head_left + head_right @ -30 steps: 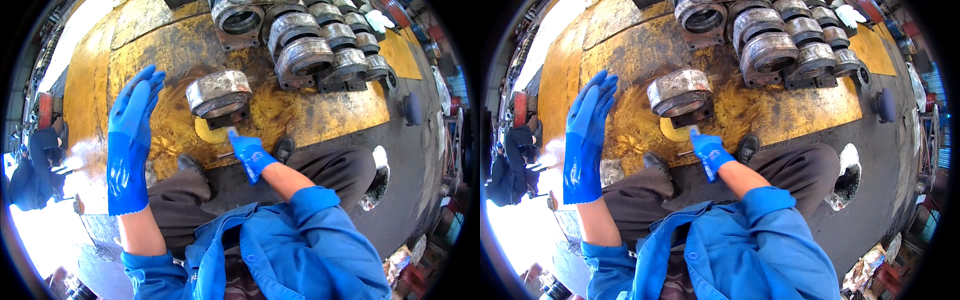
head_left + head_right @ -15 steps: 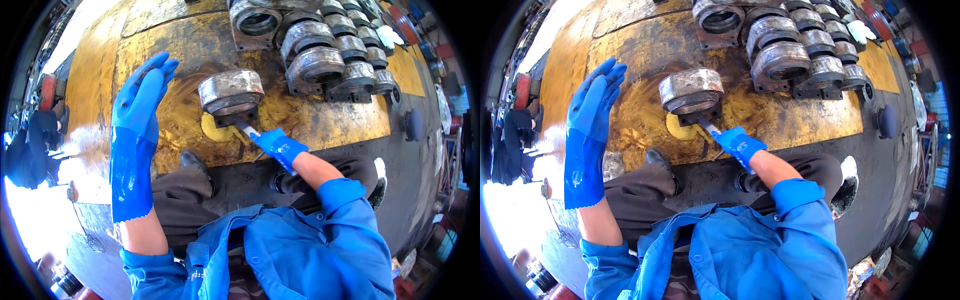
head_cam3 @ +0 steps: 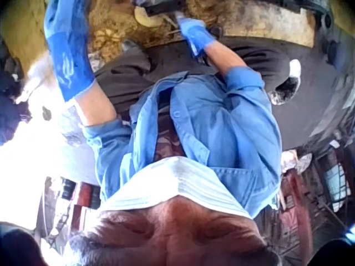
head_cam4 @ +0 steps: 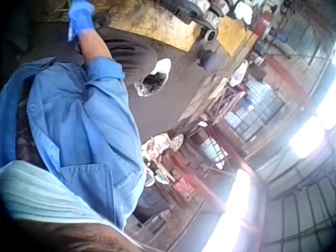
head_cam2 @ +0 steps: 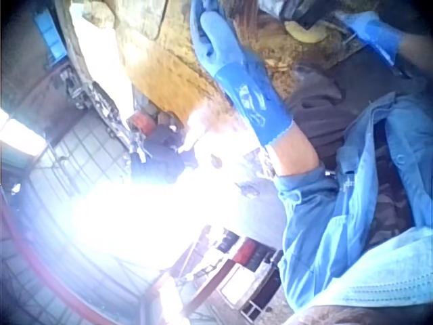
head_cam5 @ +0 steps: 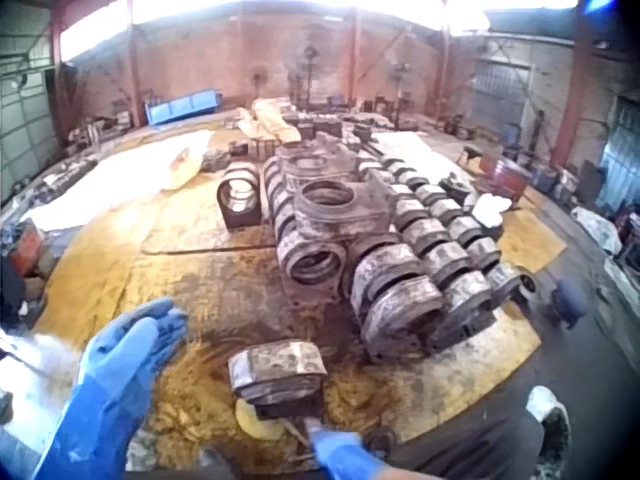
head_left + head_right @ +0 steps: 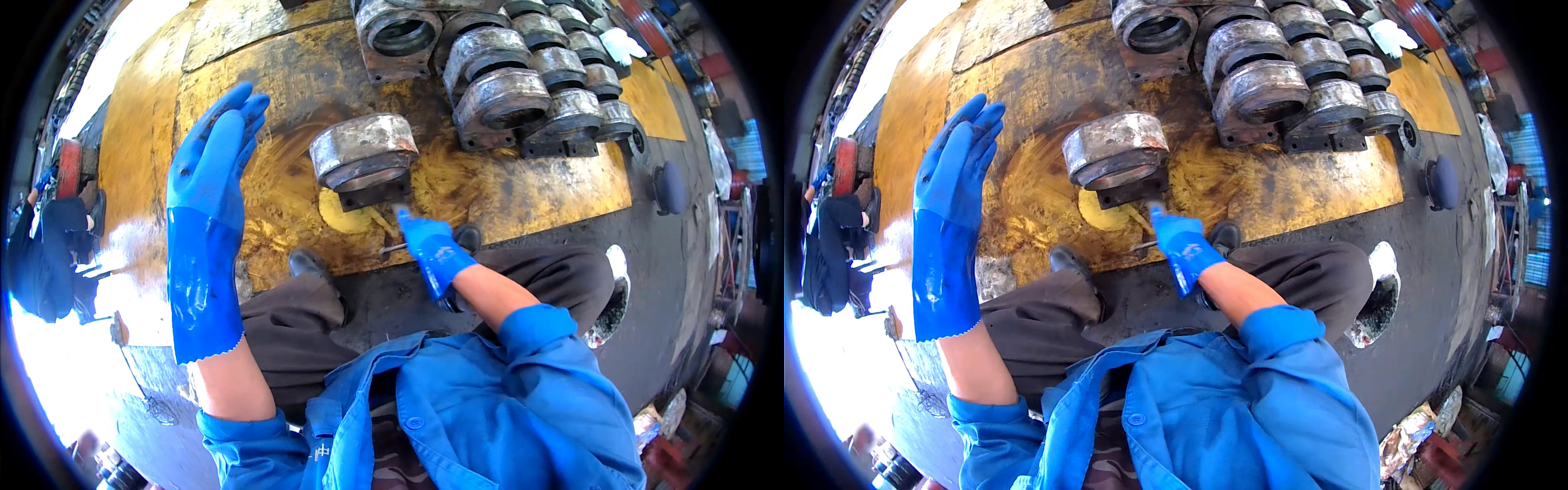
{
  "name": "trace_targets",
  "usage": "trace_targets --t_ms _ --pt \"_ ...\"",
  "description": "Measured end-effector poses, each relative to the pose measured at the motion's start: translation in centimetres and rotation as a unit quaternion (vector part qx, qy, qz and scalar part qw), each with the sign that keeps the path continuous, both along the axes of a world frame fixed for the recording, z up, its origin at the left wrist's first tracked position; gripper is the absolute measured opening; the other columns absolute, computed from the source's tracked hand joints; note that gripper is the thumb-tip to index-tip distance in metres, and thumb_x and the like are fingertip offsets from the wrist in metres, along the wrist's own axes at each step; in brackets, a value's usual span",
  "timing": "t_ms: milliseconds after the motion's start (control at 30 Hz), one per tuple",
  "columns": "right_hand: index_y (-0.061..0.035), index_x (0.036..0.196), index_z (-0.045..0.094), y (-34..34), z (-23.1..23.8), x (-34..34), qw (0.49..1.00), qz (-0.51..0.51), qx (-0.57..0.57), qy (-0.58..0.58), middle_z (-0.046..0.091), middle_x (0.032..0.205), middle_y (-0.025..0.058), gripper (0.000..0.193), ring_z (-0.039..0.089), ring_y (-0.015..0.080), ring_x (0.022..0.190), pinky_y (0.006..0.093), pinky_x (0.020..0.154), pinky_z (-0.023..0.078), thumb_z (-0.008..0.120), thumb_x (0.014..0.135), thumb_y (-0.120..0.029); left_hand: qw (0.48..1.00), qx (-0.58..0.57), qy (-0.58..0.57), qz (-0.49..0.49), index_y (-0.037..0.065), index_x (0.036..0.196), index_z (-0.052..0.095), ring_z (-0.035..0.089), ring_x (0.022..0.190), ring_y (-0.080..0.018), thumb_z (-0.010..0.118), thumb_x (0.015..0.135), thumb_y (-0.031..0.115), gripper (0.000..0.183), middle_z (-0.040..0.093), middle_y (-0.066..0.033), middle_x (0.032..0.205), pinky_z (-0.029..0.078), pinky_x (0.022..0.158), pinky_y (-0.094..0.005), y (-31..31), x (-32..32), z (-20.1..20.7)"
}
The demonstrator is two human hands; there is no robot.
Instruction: The person cleans a heavy mechanical component by using a scraping tool to remove debris from its surface and then wipes the interior and exterior with a large bundle of waste material.
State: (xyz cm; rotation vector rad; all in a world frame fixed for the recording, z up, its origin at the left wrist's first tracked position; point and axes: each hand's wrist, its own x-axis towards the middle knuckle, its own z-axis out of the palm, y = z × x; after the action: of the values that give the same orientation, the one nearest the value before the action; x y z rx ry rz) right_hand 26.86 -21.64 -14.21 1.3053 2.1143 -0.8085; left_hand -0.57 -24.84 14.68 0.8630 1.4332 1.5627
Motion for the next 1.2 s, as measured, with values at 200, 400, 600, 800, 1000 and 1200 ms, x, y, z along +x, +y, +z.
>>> trace_targets --t_ms 200,400,600,800,1000,1200 --pt "-0.0162 0.15 0.044 -1.1 -0.5 2.9 0.996 -0.021 0.087 0.004 0.069 0.125 0.0186 0.048 0.07 0.0382 0.108 0.0519 0.086 0.055 0.045 0.102 -0.02 0.999 -0.016 0.001 -0.049 -0.006 0.146 0.05 0.058 0.132 -0.0272 0.059 0.106 0.027 0.052 0.062 -0.0198 0.14 0.041 0.116 -0.038 1.0 0.9 -0.7" --pt "-0.0133 0.153 0.046 -0.4 -4.1 7.5 0.895 -0.316 0.052 0.309 0.072 0.111 0.021 0.055 0.073 0.0341 0.092 0.0479 0.078 0.057 0.054 0.099 -0.013 0.996 -0.037 0.014 -0.085 -0.005 0.148 0.048 0.054 0.136 -0.0294 0.056 0.107 0.027 0.053 0.057 -0.0227 0.144 0.04 0.117 -0.0382 2.1 1.5 -2.8" --pt "-0.0192 0.153 0.049 1.5 -2.6 -0.1 0.549 -0.601 -0.108 0.571 0.074 0.097 0.0058 0.056 0.066 0.016 0.066 0.0313 0.057 0.054 0.059 0.098 -0.012 0.987 -0.094 0.118 -0.061 -0.003 0.14 0.059 0.064 0.122 -0.0239 0.058 0.105 0.016 0.039 0.067 -0.0165 0.131 0.047 0.109 -0.0346 2.9 0.2 -9.4" --pt "-0.0107 0.151 0.05 0.0 -5.3 2.2 0.544 -0.612 -0.166 0.549 0.071 0.103 0.0067 0.053 0.066 0.0178 0.078 0.0344 0.068 0.055 0.058 0.098 -0.01 0.905 -0.071 0.414 -0.072 -0.002 0.132 0.065 0.067 0.114 -0.0237 0.065 0.098 0.021 0.041 0.07 -0.0177 0.125 0.05 0.102 -0.0358 4.7 2.5 -18.2" --pt "-0.0101 0.145 0.055 0.6 -5.2 3.8 0.548 -0.608 -0.204 0.537 0.068 0.102 0.0058 0.048 0.06 0.017 0.084 0.032 0.073 0.051 0.057 0.097 -0.009 0.761 0.032 0.633 -0.136 0.0 0.128 0.065 0.063 0.12 -0.0382 0.073 0.087 0.032 0.053 0.067 -0.0226 0.127 0.046 0.107 -0.046 10.7 11.3 -16.2" --pt "-0.0069 0.126 0.064 0.5 -5.4 1.2 0.429 -0.678 -0.171 0.572 0.058 0.073 0.0025 0.034 0.052 0.0147 0.057 0.0329 0.052 0.045 0.066 0.092 -0.005 0.542 -0.015 0.794 -0.273 0.011 0.134 0.063 0.057 0.126 -0.0375 0.081 0.073 0.046 0.073 0.062 -0.02 0.134 0.042 0.108 -0.0525 13.2 14.7 -16.2"
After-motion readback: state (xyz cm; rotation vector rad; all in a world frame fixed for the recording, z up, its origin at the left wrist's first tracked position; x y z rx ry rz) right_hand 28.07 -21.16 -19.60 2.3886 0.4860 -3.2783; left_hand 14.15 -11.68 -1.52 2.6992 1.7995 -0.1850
